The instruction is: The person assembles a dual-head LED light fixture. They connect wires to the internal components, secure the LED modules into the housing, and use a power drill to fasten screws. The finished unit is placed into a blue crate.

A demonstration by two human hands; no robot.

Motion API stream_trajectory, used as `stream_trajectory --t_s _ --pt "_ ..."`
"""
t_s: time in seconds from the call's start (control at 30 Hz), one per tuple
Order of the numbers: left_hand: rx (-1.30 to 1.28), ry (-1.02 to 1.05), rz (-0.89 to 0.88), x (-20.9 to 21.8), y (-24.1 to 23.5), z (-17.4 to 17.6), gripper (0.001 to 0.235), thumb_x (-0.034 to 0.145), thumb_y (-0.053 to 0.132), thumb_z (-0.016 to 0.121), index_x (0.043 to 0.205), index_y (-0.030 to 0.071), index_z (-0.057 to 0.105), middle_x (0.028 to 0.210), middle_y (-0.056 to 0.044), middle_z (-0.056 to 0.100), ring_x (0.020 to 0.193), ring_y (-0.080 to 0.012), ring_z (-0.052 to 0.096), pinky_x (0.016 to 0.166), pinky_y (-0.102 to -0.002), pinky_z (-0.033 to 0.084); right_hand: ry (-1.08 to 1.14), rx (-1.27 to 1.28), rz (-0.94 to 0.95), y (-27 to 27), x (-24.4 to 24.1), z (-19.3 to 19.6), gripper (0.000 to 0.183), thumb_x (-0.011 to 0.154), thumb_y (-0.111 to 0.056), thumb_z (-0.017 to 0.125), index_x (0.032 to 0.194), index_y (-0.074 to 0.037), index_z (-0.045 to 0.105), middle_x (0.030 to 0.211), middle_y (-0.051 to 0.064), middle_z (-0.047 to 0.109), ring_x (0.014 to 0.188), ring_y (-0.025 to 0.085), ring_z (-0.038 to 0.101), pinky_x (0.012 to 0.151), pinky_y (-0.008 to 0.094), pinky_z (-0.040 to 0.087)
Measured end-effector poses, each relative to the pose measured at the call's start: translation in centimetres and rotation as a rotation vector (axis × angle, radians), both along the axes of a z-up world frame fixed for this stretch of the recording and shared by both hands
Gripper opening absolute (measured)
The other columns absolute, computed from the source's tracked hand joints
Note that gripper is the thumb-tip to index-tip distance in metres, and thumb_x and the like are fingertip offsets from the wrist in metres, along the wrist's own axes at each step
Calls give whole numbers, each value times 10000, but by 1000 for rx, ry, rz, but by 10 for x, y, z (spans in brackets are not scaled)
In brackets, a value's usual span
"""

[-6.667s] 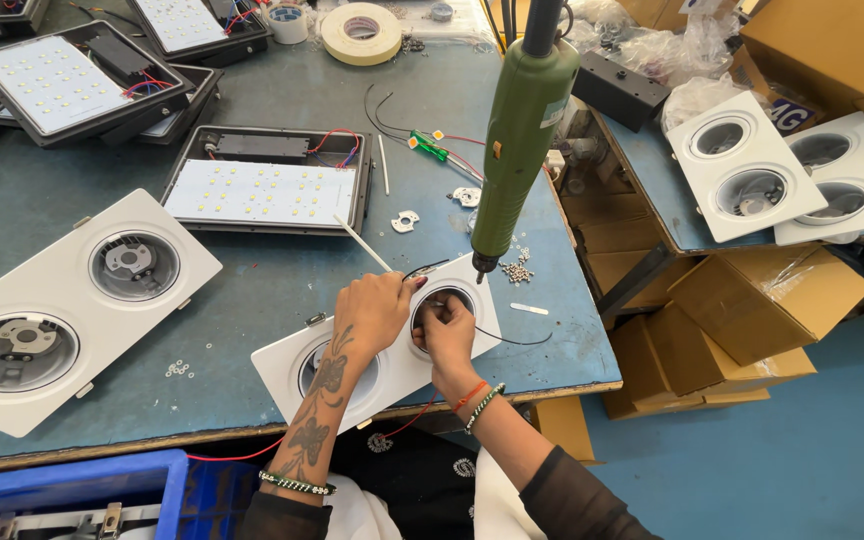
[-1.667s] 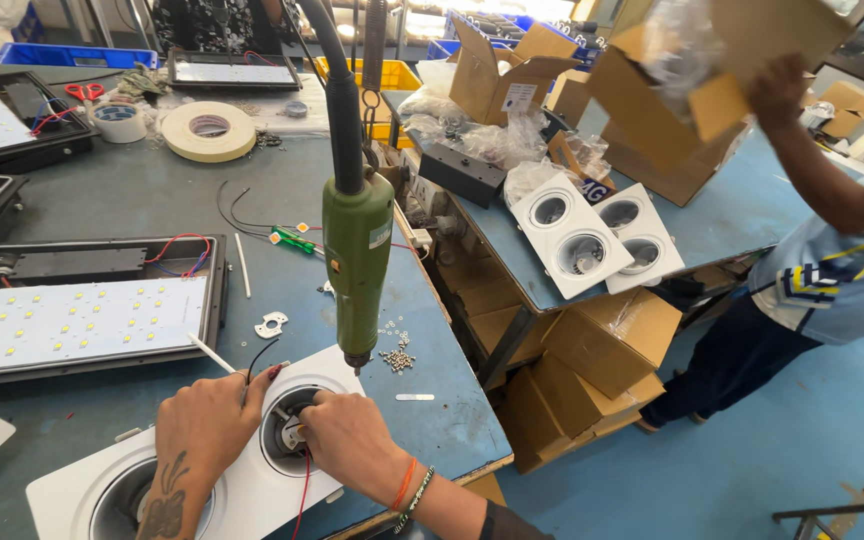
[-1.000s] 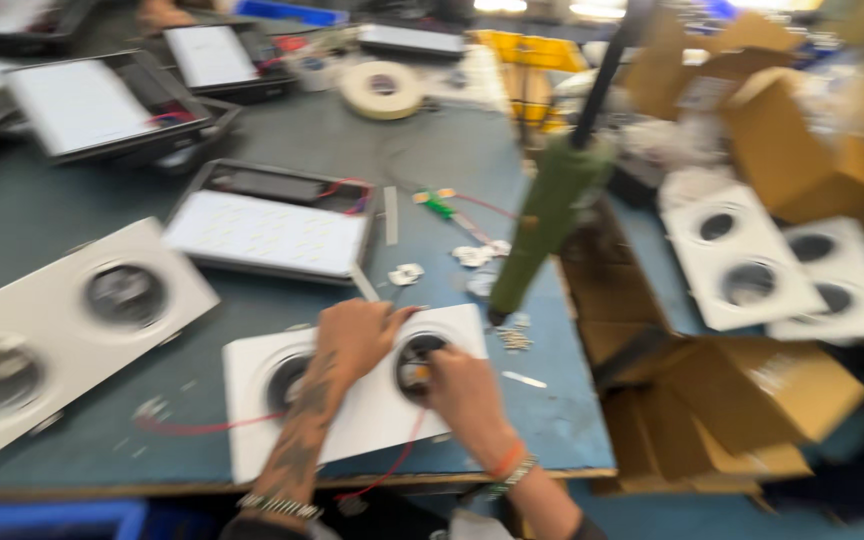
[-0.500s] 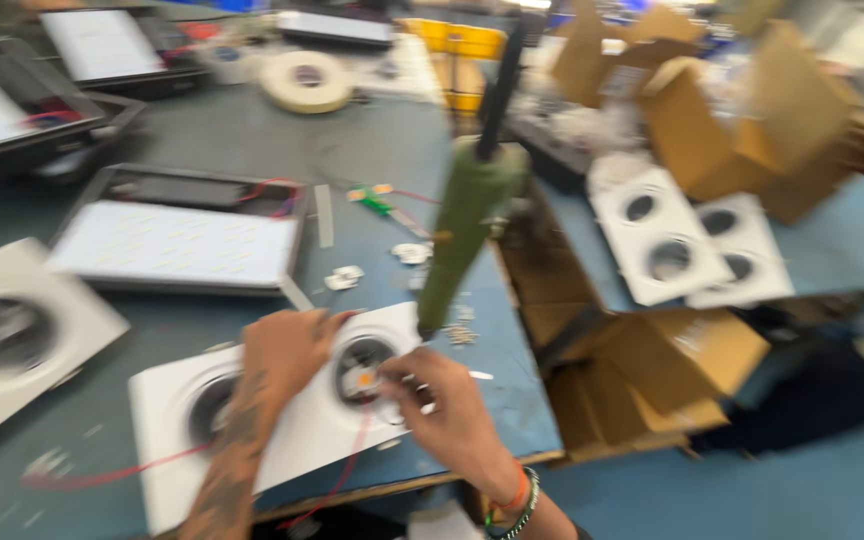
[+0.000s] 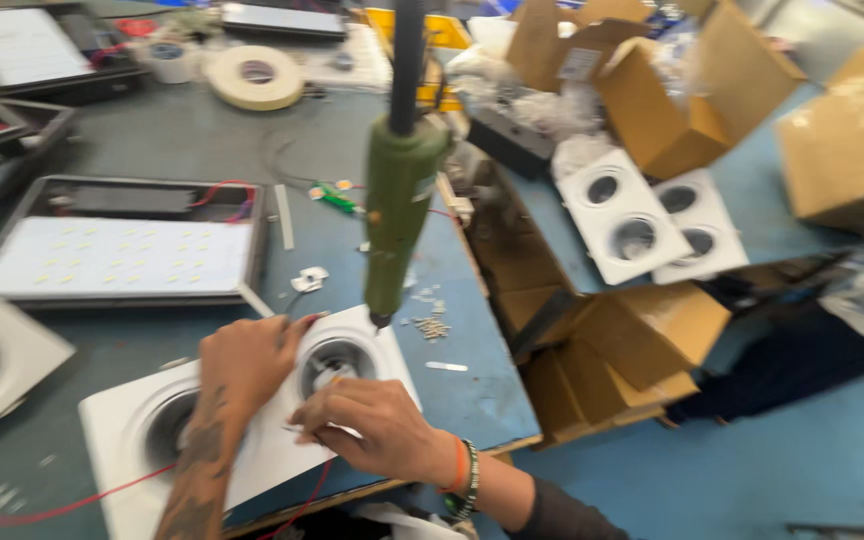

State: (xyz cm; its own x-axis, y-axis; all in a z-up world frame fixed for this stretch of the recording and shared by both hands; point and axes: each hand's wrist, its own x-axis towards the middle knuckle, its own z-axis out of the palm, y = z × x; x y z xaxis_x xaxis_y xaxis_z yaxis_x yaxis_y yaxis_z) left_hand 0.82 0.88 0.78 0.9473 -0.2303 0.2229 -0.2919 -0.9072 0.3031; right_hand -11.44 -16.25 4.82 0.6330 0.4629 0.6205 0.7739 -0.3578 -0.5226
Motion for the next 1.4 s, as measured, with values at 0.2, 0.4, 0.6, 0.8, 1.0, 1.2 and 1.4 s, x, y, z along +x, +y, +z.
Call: stream_trajectory --t_s 0.2,0.4,0.6,0.8,1.0,1.2,1.4 --pt "-109 -74 -41 2 -5 -3 559 955 582 556 716 113 746 626 -147 682 625 -374 691 550 -509 512 247 52 184 -14 0 -16 140 872 51 704 980 -36 683 967 59 764 865 221 791 768 319 656" --pt "-190 -90 -53 -3 -4 1 610 959 583 567 645 82 716 569 -150 648 556 -364 668 514 -460 515 -71 -490 -465 -28 7 -17 85 831 -161 770 807 -103 713 724 18 674 629 247 670 488 394 479" --pt "-185 -98 -65 -7 -5 3 632 973 580 558 610 80 694 533 -138 629 524 -353 655 500 -445 505 -134 -396 -596 -9 13 -26 68 821 -209 749 813 -143 734 779 -5 634 714 231 617 550 388 486" --pt "-168 -49 -67 -11 -5 6 644 988 581 538 616 76 688 541 -140 633 523 -339 661 512 -433 505 -24 -542 -620 5 23 -36 61 818 -111 699 862 -99 739 905 47 636 899 263 640 643 410 546" --pt "-176 -157 -75 -10 -7 0 624 971 598 528 669 92 735 581 -149 660 574 -349 685 509 -451 510 -98 -523 -636 -10 12 -35 159 772 -78 680 918 -74 745 954 54 671 942 295 636 705 426 555" --pt "-183 -129 -83 -11 -9 -5 636 988 590 490 658 106 738 600 -128 677 592 -335 691 548 -456 518 106 -595 -663 -12 10 -37 130 841 -183 685 909 -146 790 891 31 701 898 281 677 739 432 551" --pt "-207 -184 -81 -14 -9 -9 611 969 586 506 659 114 741 606 -136 676 589 -333 693 535 -444 516 129 -645 -610 -20 19 -42 140 830 -182 701 915 -120 794 884 79 704 827 315 692 720 429 548"
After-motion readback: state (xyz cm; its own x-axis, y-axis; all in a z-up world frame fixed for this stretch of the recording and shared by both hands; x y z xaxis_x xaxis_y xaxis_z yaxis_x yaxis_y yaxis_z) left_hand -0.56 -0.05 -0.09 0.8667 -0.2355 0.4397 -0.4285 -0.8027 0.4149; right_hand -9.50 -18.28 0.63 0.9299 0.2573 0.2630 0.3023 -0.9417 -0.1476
